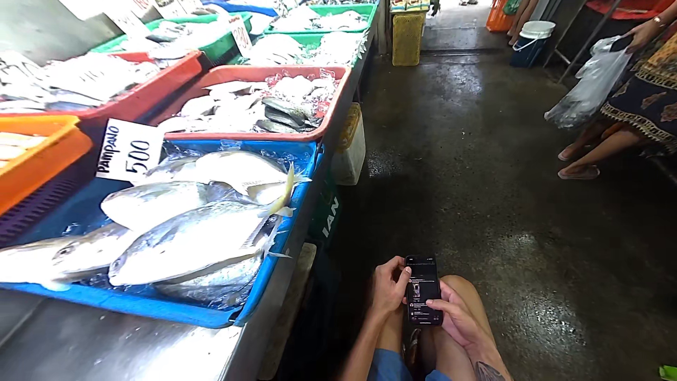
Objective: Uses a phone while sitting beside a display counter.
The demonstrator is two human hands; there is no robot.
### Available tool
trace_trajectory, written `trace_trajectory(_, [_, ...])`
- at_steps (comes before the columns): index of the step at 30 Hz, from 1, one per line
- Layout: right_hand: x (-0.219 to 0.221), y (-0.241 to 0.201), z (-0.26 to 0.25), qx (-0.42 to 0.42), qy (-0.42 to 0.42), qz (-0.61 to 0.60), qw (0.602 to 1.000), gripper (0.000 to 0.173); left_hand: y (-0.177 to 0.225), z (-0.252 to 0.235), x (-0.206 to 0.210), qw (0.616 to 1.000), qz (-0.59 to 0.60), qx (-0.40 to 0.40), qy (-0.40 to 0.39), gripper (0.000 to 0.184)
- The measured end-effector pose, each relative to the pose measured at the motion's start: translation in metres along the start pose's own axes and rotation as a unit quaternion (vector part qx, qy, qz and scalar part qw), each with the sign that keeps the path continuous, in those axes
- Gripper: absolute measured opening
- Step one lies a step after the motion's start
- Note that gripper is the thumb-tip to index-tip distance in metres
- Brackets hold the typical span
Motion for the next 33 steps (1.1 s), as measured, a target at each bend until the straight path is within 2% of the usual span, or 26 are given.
trace_trajectory(12, [0.0024,0.0004,0.0003,-0.012,0.002,0.03,0.999,0.062,-0.0026,-0.002,-0.0023,1.0,-0.012,0.005,-0.003,0.025])
trace_trajectory(19, [0.0021,0.0002,-0.0015,-0.009,0.013,0.023,1.0,0.043,-0.0063,-0.0041,-0.0028,1.0,-0.02,0.011,-0.008,0.026])
trace_trajectory(33, [0.0019,-0.0047,0.0026,-0.014,0.002,0.028,1.0,0.066,-0.0049,-0.0067,-0.0014,1.0,-0.015,0.013,-0.016,0.027])
Point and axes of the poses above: each hand's wrist, its own z-axis away from the middle knuckle, its own x-axis out of the palm, y = z × x, the point moved 8 cm from there along -z, towards the middle knuckle, and after that the axes turned 1 degree about -x, right-handed, at the moved point
